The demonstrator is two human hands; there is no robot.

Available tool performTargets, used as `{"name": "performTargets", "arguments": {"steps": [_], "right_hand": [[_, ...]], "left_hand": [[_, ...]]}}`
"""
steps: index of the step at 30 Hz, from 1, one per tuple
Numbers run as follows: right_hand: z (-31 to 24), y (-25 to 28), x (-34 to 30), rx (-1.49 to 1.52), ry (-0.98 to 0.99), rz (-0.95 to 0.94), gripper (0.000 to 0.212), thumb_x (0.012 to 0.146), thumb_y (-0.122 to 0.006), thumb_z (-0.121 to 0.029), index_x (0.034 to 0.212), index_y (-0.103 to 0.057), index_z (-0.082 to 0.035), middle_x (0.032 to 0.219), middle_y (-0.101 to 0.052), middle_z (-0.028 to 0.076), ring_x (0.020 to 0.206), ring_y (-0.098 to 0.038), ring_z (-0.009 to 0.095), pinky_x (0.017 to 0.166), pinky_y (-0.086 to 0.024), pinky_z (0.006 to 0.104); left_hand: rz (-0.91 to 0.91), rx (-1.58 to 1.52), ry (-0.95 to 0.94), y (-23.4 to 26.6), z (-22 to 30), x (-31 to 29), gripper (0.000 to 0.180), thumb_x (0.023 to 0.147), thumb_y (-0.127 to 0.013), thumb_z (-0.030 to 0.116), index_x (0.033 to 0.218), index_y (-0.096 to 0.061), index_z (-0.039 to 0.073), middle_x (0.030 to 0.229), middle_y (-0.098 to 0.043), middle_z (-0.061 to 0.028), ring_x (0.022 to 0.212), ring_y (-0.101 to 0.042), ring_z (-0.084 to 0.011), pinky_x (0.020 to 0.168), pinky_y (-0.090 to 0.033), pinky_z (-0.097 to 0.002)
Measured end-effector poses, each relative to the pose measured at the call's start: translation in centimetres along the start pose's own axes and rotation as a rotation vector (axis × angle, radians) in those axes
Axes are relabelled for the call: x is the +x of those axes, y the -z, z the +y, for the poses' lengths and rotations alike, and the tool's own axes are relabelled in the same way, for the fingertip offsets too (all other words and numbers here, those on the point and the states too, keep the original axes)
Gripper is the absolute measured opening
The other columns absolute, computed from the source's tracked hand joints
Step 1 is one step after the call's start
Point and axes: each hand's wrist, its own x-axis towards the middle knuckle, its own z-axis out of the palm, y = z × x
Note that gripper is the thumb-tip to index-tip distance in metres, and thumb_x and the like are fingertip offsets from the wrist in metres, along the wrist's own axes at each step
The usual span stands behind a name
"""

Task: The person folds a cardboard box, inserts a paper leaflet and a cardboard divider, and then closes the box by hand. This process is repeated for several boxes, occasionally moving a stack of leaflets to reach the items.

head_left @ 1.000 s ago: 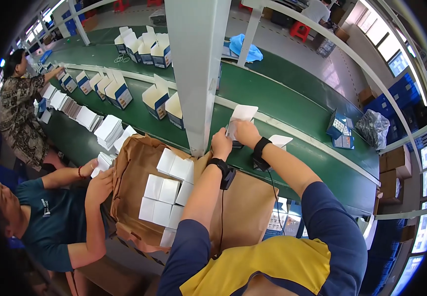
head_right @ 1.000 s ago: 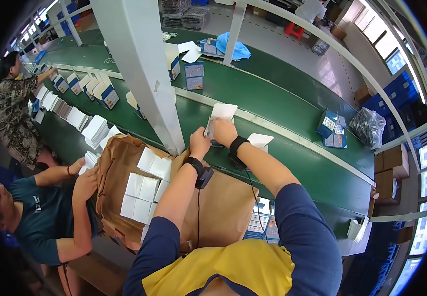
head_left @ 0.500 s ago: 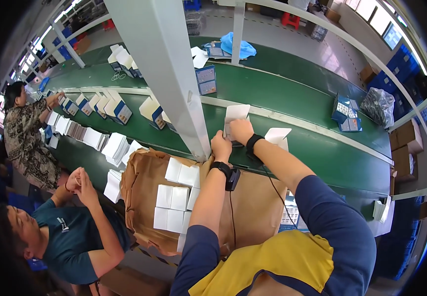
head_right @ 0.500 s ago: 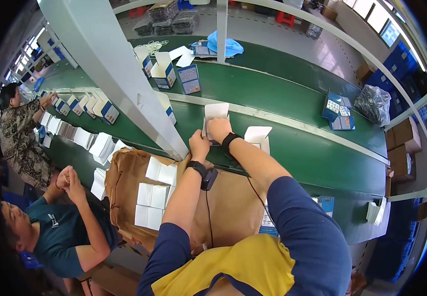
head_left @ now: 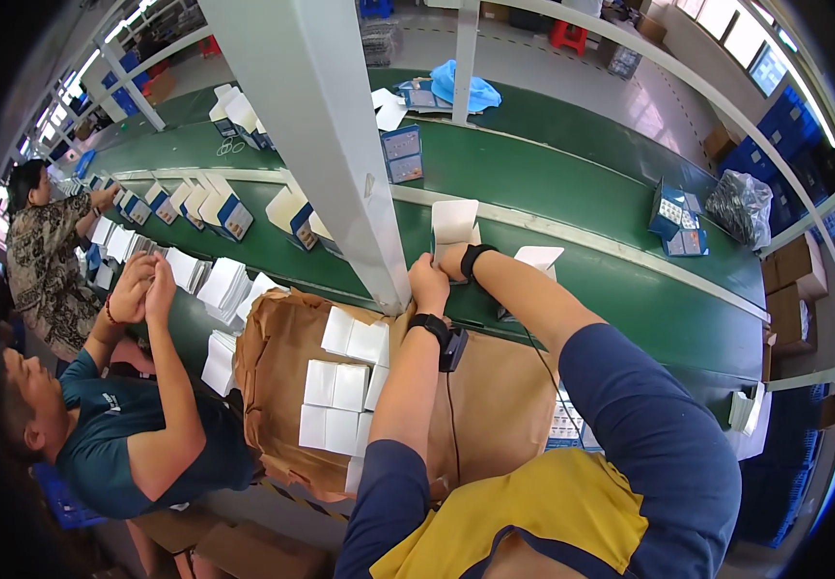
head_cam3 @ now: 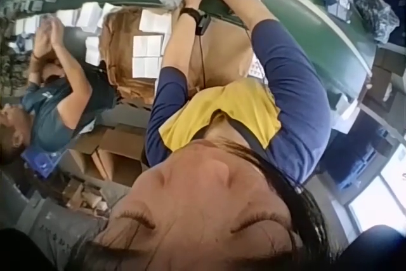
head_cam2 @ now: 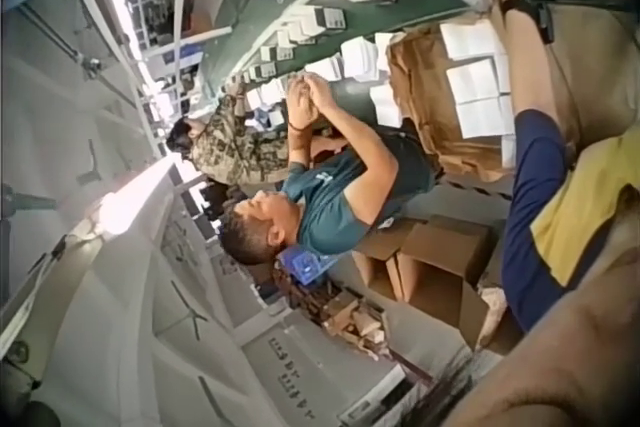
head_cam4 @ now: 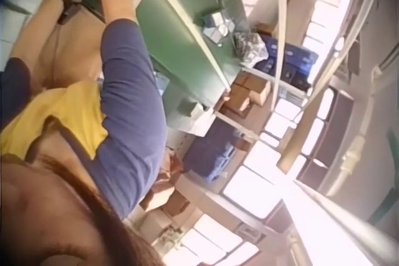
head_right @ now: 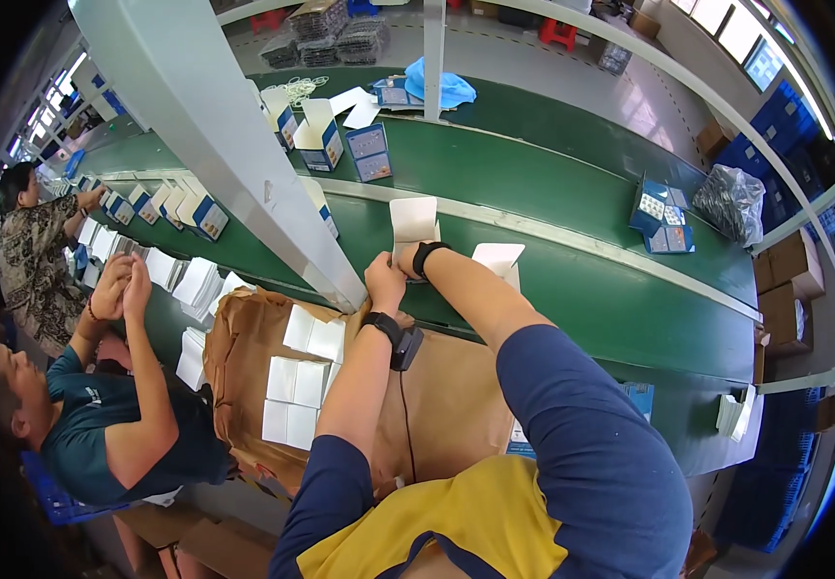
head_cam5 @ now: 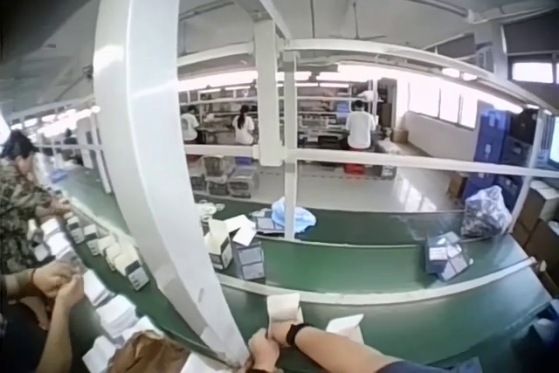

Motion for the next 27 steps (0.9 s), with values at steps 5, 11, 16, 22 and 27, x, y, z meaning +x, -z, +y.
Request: {"name": "performTargets", "arguments": {"steps": [5, 11, 16, 22, 27], "right_hand": [[3.3, 0.2, -1.0, -0.106, 0.078, 0.018, 0.025, 0.078, -0.052, -0.017, 0.096, -0.066, -0.006, 0.091, -0.066, 0.017, 0.087, -0.063, 0.033, 0.075, -0.05, 0.0407], [-0.5, 4.6, -15.0, 0.612, 0.039, 0.633, 0.031, 0.078, -0.051, -0.008, 0.107, -0.062, -0.007, 0.085, -0.064, 0.018, 0.072, -0.061, 0.034, 0.068, -0.05, 0.0395], [1.4, -0.2, -32.3, 0.598, -0.273, 0.705, 0.036, 0.081, -0.051, -0.004, 0.116, -0.056, -0.004, 0.095, -0.065, 0.017, 0.08, -0.066, 0.027, 0.073, -0.051, 0.0308], [0.6, -7.9, -42.9, 0.581, -0.651, 0.696, 0.032, 0.078, -0.053, -0.009, 0.109, -0.061, -0.007, 0.083, -0.064, 0.016, 0.073, -0.063, 0.031, 0.068, -0.049, 0.0371], [-1.1, -7.2, -43.0, 0.638, -0.545, 0.755, 0.026, 0.078, -0.054, -0.012, 0.102, -0.063, -0.007, 0.078, -0.064, 0.016, 0.071, -0.062, 0.032, 0.067, -0.049, 0.0385]], "left_hand": [[-0.029, 0.002, -0.019, -0.6, 2.0, 0.2, 0.008, 0.072, -0.057, 0.001, 0.08, -0.056, -0.002, 0.074, -0.06, -0.0223, 0.077, -0.057, -0.043, 0.065, -0.045, -0.0447], [0.016, -0.034, 0.155, 0.3, -0.1, 0.7, 0.017, 0.073, -0.057, 0.001, 0.089, -0.056, -0.001, 0.082, -0.06, -0.0235, 0.083, -0.056, -0.0433, 0.072, -0.045, -0.046], [0.106, -0.105, 0.185, -0.2, 1.3, 1.2, 0.047, 0.074, -0.053, -0.002, 0.12, -0.044, -0.003, 0.108, -0.053, -0.026, 0.101, -0.051, -0.0401, 0.086, -0.041, -0.0408], [-0.239, -0.062, 0.162, 2.5, 2.3, 1.9, 0.055, 0.073, -0.055, 0.0, 0.126, -0.041, 0.0, 0.101, -0.059, -0.0221, 0.096, -0.056, -0.0389, 0.085, -0.045, -0.041], [-0.527, -0.342, 0.234, 6.8, 5.6, 1.8, 0.056, 0.073, -0.058, 0.004, 0.127, -0.041, 0.001, 0.091, -0.063, -0.0188, 0.087, -0.06, -0.0393, 0.08, -0.047, -0.0423]]}}
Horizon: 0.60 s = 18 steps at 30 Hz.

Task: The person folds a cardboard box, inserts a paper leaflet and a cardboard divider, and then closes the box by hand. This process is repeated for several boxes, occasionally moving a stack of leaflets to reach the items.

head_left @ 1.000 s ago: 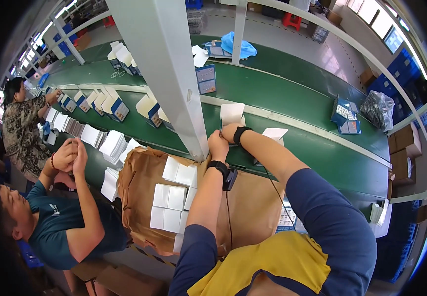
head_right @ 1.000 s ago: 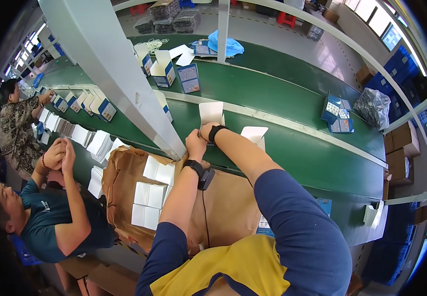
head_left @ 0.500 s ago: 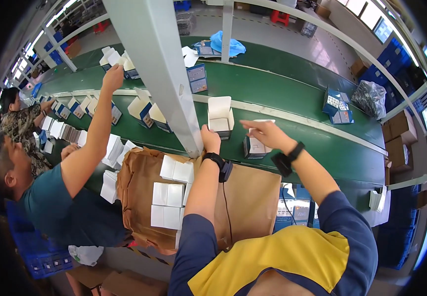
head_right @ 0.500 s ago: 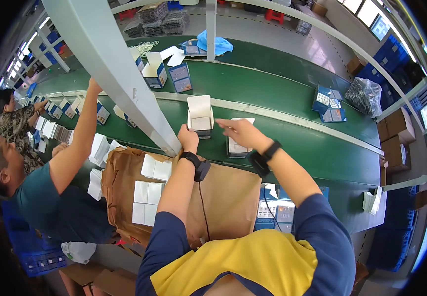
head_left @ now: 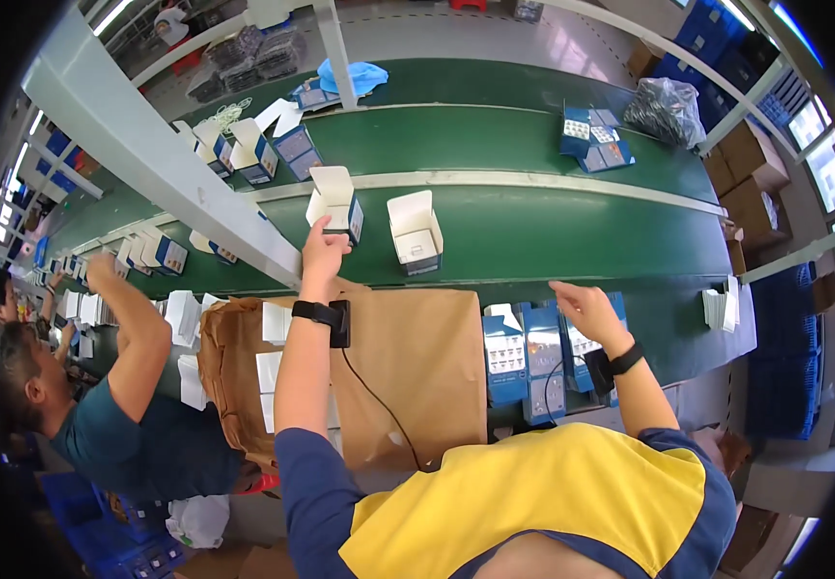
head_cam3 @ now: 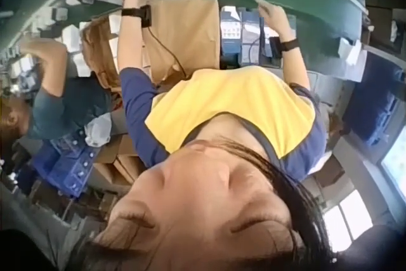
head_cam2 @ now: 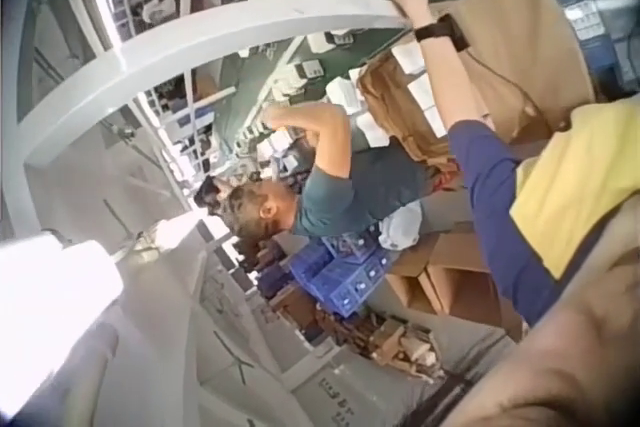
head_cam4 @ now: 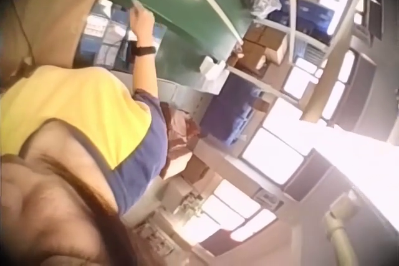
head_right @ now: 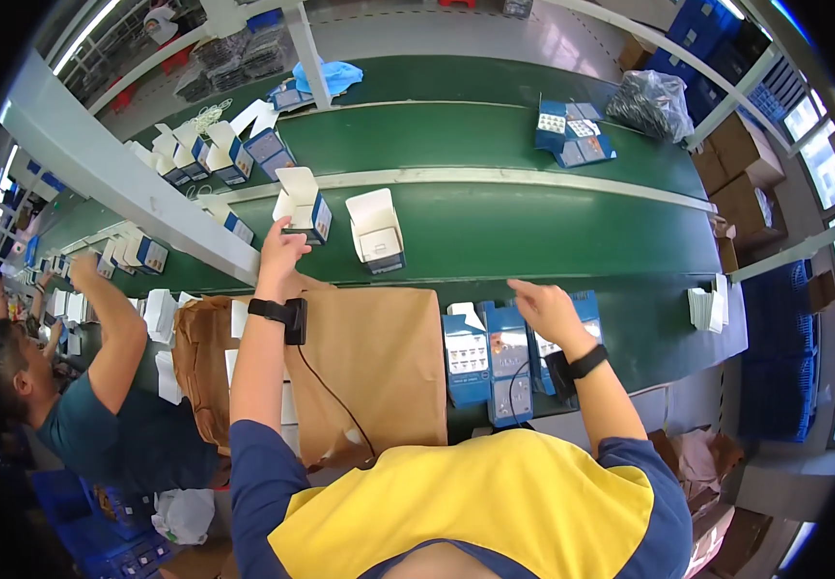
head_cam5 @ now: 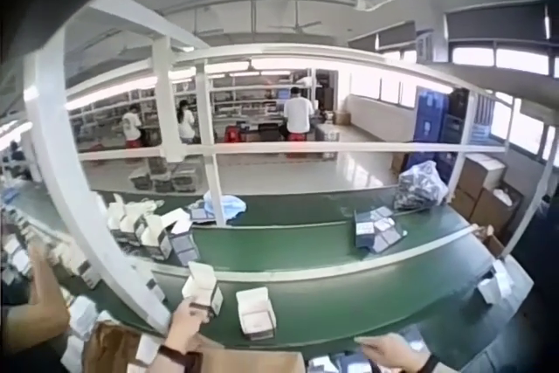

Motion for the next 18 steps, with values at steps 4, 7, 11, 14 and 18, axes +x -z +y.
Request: {"name": "performTargets", "arguments": {"steps": [4, 7, 11, 14, 18], "right_hand": [[-5.8, -3.2, 6.5, 0.054, 0.135, -0.05, 0.02, 0.078, -0.054, -0.017, 0.092, -0.067, -0.01, 0.075, -0.063, 0.016, 0.07, -0.061, 0.034, 0.066, -0.05, 0.0401], [-10.6, -8.0, 14.4, 0.217, 0.281, -0.229, 0.02, 0.08, -0.057, -0.011, 0.095, -0.065, -0.001, 0.069, -0.064, 0.011, 0.065, -0.065, 0.018, 0.06, -0.052, 0.0288], [-16.3, -16.1, 23.3, 0.751, -0.004, -0.532, 0.017, 0.081, -0.056, -0.008, 0.092, -0.065, 0.002, 0.078, -0.066, 0.008, 0.07, -0.064, 0.012, 0.063, -0.054, 0.0229], [-17.5, -21.8, 28.0, 0.589, 0.104, -0.464, 0.021, 0.079, -0.057, -0.01, 0.095, -0.064, 0.0, 0.081, -0.066, 0.011, 0.071, -0.065, 0.016, 0.063, -0.054, 0.0279], [-20.0, -28.5, 32.2, 0.037, 0.365, -0.339, 0.022, 0.073, -0.061, -0.018, 0.086, -0.069, -0.002, 0.084, -0.067, 0.016, 0.073, -0.065, 0.029, 0.066, -0.052, 0.0388]], "left_hand": [[0.175, 0.614, -0.14, -1.2, 0.4, 0.2, 0.055, 0.075, -0.056, 0.005, 0.128, -0.04, 0.003, 0.101, -0.06, -0.0212, 0.094, -0.059, -0.0357, 0.081, -0.047, -0.0389], [0.182, 0.828, -0.001, -2.7, -2.3, 1.8, 0.061, 0.078, -0.052, 0.007, 0.134, -0.029, 0.004, 0.134, -0.032, -0.0238, 0.121, -0.038, -0.0339, 0.092, -0.04, -0.0461], [0.148, 0.793, 0.164, -3.5, -5.0, 2.8, 0.069, 0.079, -0.052, 0.013, 0.138, -0.019, 0.004, 0.146, -0.009, -0.0216, 0.133, -0.018, -0.0371, 0.103, -0.026, -0.0536], [0.039, 0.813, 0.094, -4.5, -3.7, 1.4, 0.069, 0.08, -0.05, 0.015, 0.139, -0.016, 0.004, 0.145, -0.009, -0.0237, 0.133, -0.019, -0.0378, 0.106, -0.022, -0.0499], [0.006, 0.394, 0.069, -2.5, -9.4, 4.6, 0.068, 0.083, -0.047, 0.017, 0.14, -0.011, 0.003, 0.142, -0.015, -0.0278, 0.13, -0.022, -0.0399, 0.107, -0.021, -0.0461]]}}
